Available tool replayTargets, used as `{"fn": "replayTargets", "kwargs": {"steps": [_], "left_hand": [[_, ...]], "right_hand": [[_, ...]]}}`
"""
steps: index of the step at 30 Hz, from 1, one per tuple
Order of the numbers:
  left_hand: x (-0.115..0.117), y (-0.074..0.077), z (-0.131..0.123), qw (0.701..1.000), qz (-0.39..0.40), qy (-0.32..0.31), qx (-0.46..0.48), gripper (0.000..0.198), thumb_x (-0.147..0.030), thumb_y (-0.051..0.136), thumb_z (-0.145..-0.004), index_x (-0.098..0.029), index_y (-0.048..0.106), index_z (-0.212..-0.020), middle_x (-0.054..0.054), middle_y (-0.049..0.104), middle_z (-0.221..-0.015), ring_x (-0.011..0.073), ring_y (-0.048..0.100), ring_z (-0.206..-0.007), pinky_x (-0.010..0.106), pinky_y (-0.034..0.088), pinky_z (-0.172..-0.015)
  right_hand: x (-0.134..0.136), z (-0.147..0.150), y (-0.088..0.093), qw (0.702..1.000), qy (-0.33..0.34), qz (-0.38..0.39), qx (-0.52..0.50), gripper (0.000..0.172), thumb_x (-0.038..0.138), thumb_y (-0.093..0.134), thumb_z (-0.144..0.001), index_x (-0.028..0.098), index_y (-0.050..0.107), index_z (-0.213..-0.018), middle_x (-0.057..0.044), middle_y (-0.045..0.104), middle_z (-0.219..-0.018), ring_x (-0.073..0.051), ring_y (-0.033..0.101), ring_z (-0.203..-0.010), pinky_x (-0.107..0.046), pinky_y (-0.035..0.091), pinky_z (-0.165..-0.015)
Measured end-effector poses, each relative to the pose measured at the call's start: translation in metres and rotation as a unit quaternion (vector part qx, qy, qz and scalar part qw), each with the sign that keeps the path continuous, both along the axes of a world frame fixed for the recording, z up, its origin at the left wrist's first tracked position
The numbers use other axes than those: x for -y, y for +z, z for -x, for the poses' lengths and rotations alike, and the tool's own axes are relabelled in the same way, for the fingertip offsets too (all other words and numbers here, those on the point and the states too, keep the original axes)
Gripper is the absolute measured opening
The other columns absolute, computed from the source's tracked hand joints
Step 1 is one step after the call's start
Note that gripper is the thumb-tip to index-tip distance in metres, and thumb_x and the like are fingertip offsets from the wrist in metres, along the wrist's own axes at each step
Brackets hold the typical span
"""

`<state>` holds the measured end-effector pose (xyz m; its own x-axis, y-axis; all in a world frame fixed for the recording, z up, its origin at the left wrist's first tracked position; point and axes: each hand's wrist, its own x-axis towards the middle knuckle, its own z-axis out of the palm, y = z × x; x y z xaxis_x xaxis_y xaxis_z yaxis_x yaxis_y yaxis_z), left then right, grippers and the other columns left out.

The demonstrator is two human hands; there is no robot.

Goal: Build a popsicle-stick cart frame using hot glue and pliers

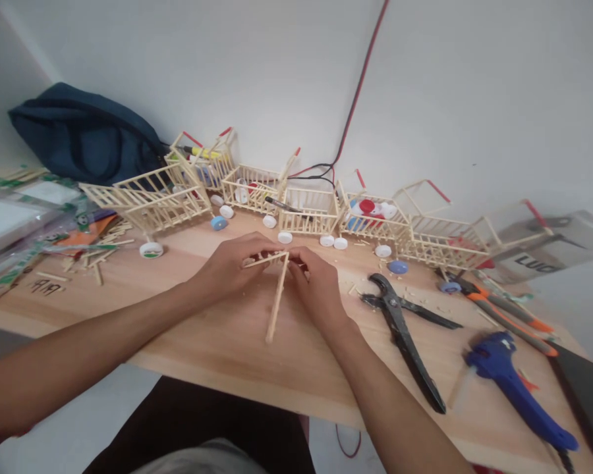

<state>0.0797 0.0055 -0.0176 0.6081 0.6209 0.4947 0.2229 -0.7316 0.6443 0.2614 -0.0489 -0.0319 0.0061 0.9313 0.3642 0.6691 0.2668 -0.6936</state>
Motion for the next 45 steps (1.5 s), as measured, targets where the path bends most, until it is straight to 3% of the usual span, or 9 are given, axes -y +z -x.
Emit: {"fn": "replayTargets", "kwargs": {"steps": [10,21,29,37,45], "left_hand": [[-0.005,-0.002,0.003,0.999,0.041,-0.019,0.004,0.025,-0.022,0.054,-0.089,-0.022,0.070,-0.108,0.005,0.072,-0.103,0.0190,0.064,-0.095,0.031,0.045,-0.084],[-0.011,-0.005,0.004,0.999,0.023,-0.028,0.002,0.031,-0.012,0.053,-0.086,-0.022,0.069,-0.110,0.005,0.072,-0.108,0.0185,0.065,-0.097,0.030,0.045,-0.087],[-0.013,-0.006,0.002,0.999,0.044,-0.020,0.008,0.027,-0.018,0.056,-0.086,-0.020,0.070,-0.109,0.007,0.072,-0.109,0.0203,0.065,-0.101,0.031,0.046,-0.087],[-0.017,-0.012,0.003,0.999,-0.027,-0.013,0.010,0.024,-0.015,0.056,-0.087,-0.021,0.070,-0.105,0.004,0.074,-0.102,0.0170,0.066,-0.094,0.028,0.047,-0.084],[-0.016,-0.014,0.002,0.999,-0.018,-0.023,0.019,0.021,-0.021,0.056,-0.090,-0.020,0.070,-0.104,0.005,0.073,-0.099,0.0167,0.066,-0.093,0.028,0.047,-0.082]], "right_hand": [[-0.003,-0.001,-0.007,1.000,0.013,0.012,0.018,0.020,0.026,0.051,-0.087,0.021,0.067,-0.099,-0.004,0.072,-0.093,-0.018,0.065,-0.080,-0.032,0.049,-0.078],[-0.003,-0.001,-0.006,0.999,0.032,0.025,-0.015,0.021,0.024,0.052,-0.086,0.023,0.065,-0.103,-0.004,0.073,-0.101,-0.021,0.069,-0.091,-0.036,0.051,-0.086],[-0.003,-0.001,-0.007,0.999,0.037,0.013,-0.004,0.024,0.023,0.053,-0.087,0.024,0.067,-0.106,-0.002,0.072,-0.103,-0.019,0.069,-0.089,-0.031,0.051,-0.082],[-0.002,0.001,-0.006,0.999,0.047,0.017,-0.017,0.025,0.021,0.054,-0.087,0.025,0.068,-0.107,0.000,0.074,-0.098,-0.016,0.069,-0.086,-0.028,0.051,-0.078],[-0.003,-0.002,-0.010,0.999,0.034,0.021,-0.021,0.023,0.025,0.055,-0.086,0.025,0.068,-0.105,-0.001,0.074,-0.098,-0.018,0.070,-0.085,-0.031,0.053,-0.078]]}}
